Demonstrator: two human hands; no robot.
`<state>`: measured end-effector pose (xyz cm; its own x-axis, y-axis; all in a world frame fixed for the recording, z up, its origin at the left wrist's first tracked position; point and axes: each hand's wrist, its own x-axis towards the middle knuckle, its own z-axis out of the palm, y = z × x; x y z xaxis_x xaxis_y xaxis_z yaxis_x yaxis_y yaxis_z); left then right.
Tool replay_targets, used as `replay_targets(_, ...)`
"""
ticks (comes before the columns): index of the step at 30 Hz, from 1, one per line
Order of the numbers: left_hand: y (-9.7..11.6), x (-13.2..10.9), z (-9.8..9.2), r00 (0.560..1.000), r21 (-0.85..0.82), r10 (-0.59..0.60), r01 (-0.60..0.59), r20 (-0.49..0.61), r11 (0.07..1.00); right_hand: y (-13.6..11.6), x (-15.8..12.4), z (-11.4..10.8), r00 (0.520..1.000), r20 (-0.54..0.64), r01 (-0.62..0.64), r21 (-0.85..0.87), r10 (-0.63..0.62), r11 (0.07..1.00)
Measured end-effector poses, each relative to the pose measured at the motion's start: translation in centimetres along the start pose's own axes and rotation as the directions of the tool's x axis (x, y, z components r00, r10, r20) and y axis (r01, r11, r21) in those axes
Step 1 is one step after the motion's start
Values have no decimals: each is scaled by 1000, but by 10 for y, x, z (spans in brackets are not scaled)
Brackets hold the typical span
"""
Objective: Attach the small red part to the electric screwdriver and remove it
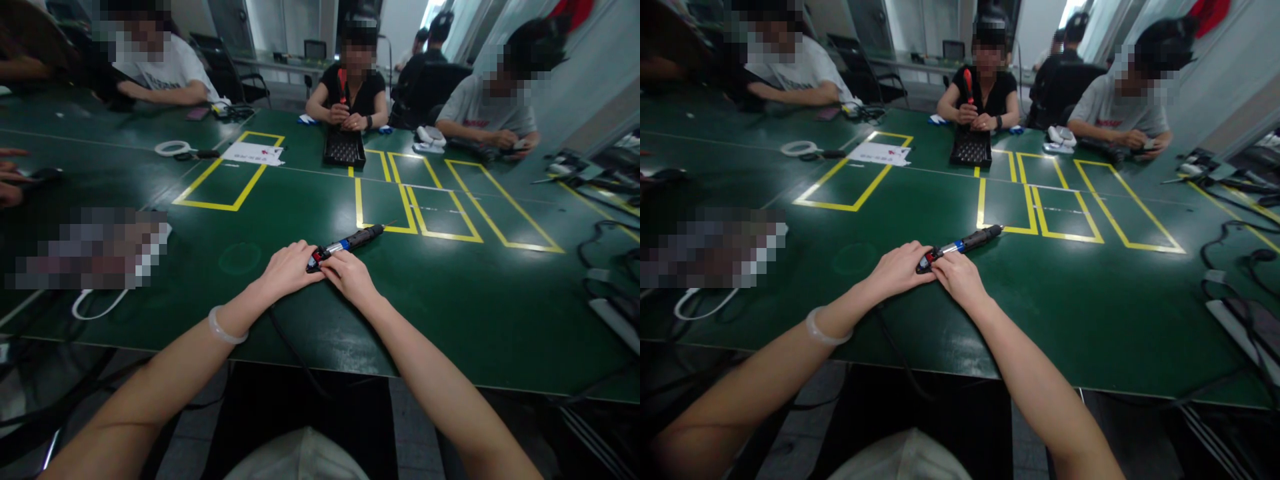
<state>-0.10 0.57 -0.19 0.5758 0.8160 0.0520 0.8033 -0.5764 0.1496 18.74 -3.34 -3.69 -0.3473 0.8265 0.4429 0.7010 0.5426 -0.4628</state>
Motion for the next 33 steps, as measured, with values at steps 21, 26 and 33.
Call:
replay_targets(21,-59,6,-10,987,237,-162,163,-24,958,8,-4,-10,996,61,-80,138,72,987)
replay_targets(26,-110,7,-17,939,203,-340,343,-50,917,9,-4,-9,994,64,-96,176,86,980)
replay_targets(33,-162,-3,-22,852,122,-513,523,-107,843,8,-3,-8,992,90,-102,186,86,977)
